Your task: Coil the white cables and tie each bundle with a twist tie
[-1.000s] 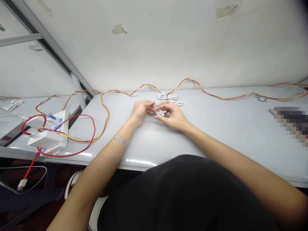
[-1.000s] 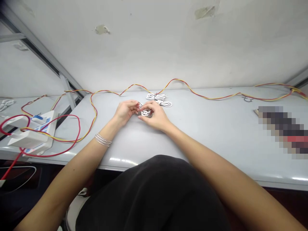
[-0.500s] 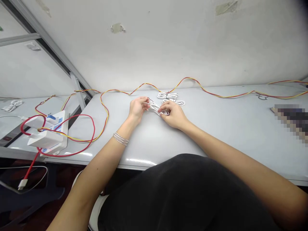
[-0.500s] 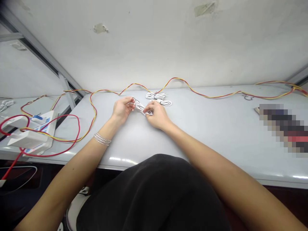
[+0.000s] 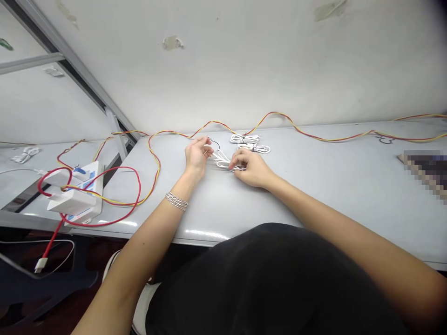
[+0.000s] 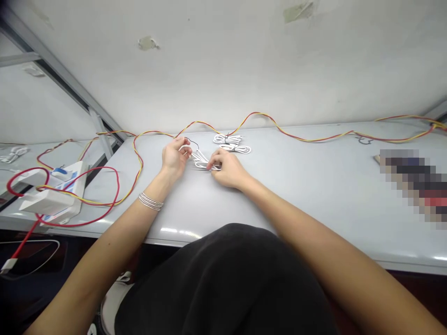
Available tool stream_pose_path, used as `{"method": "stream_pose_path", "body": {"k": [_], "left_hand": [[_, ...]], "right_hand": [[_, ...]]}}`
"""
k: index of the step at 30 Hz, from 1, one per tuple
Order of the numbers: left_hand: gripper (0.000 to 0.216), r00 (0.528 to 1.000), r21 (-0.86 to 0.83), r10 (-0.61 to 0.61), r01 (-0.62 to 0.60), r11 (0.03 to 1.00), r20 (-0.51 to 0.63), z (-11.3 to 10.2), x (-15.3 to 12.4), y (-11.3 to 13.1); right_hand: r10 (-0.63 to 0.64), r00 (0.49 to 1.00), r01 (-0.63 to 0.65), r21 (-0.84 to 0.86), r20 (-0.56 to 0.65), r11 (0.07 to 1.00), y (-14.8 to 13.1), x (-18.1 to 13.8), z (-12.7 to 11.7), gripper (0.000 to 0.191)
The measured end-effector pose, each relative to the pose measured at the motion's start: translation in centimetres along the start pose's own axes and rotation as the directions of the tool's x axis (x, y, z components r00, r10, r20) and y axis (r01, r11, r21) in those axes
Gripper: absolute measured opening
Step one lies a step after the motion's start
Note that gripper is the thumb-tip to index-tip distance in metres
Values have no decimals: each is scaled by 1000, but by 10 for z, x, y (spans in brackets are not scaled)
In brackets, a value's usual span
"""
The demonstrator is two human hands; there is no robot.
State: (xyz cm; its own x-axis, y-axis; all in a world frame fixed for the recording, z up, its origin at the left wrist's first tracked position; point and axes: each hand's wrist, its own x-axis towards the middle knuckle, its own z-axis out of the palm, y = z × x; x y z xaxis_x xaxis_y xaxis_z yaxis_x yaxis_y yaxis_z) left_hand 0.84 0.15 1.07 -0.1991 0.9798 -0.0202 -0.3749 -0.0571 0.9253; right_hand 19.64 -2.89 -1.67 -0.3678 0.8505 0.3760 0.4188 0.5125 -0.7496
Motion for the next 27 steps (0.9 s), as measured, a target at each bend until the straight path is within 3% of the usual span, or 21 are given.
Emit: {"method": "stream_pose_path", "body": {"k": [7, 16, 20, 23, 27], "left_hand": [[11, 999, -8, 29, -29, 1000, -17, -7, 6, 5], [13, 988, 157, 48, -72, 985, 147, 2, -5, -1], [16, 980, 179, 44, -80, 981, 193, 4, -7, 0], [17, 971, 175, 40, -83, 981, 234, 3, -9, 0], [17, 959, 210, 25, -87, 974, 284, 4, -11, 0]], "right_hand": [[67, 998, -68, -83, -16, 994, -3, 0, 1, 20], [117, 993, -118, -90, -19, 989, -6, -1, 1, 21], [175, 979, -179, -37, -106, 983, -7, 0, 2, 9], [209, 963, -208, 24, -173, 978, -8, 1, 2, 19], [149, 963, -139, 63, -223, 988, -7, 1, 3, 24]]}}
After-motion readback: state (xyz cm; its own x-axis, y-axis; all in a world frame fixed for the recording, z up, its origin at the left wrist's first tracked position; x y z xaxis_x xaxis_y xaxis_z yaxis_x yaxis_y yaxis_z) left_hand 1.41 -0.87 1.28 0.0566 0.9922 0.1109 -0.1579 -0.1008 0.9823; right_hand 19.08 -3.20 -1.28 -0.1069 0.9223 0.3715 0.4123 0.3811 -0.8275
